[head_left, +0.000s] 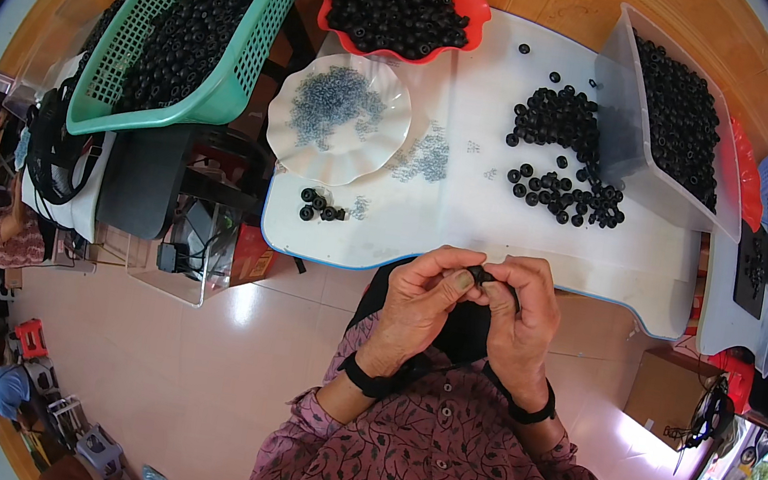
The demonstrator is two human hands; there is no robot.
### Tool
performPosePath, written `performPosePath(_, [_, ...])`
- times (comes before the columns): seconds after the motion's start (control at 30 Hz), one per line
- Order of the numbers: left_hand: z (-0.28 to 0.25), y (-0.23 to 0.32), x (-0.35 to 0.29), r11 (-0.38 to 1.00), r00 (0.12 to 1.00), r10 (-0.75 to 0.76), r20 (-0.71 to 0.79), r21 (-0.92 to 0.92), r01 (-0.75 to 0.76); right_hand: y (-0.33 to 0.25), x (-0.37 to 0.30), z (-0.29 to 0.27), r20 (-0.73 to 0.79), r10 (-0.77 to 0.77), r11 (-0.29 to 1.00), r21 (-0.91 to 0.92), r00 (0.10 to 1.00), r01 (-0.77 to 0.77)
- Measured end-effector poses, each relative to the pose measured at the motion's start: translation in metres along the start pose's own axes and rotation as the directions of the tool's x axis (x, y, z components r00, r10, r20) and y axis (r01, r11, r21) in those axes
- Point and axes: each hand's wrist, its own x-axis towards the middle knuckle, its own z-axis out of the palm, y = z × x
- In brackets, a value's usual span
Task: Assembling small black plastic components by hand in a manufacturing setting.
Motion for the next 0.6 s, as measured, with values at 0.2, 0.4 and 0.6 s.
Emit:
performPosePath(0.2, [0.0033,0.0013,0.0006,1.000,1.000,0.009,-0.025,-0.008,-0.009,0.0032,-0.0016,0.0004,-0.008,-0.046,0.993,-0.109,0.999,0.045])
performPosePath(0.4, [-0.0002,0.0009,-0.0003,1.000,1.000,0.022,-0.010,-0.008,-0.022,-0.0059,0.0020,0.0004,0.013,-0.125,0.977,-0.172,0.992,0.125])
performPosePath(0.6, [-0.0004,0.0009,0.0000,1.000,1.000,0.023,-0.013,-0.016,-0.023,0.0014,0.0023,-0.0016,0.055,-0.211,0.939,-0.266,0.976,0.218])
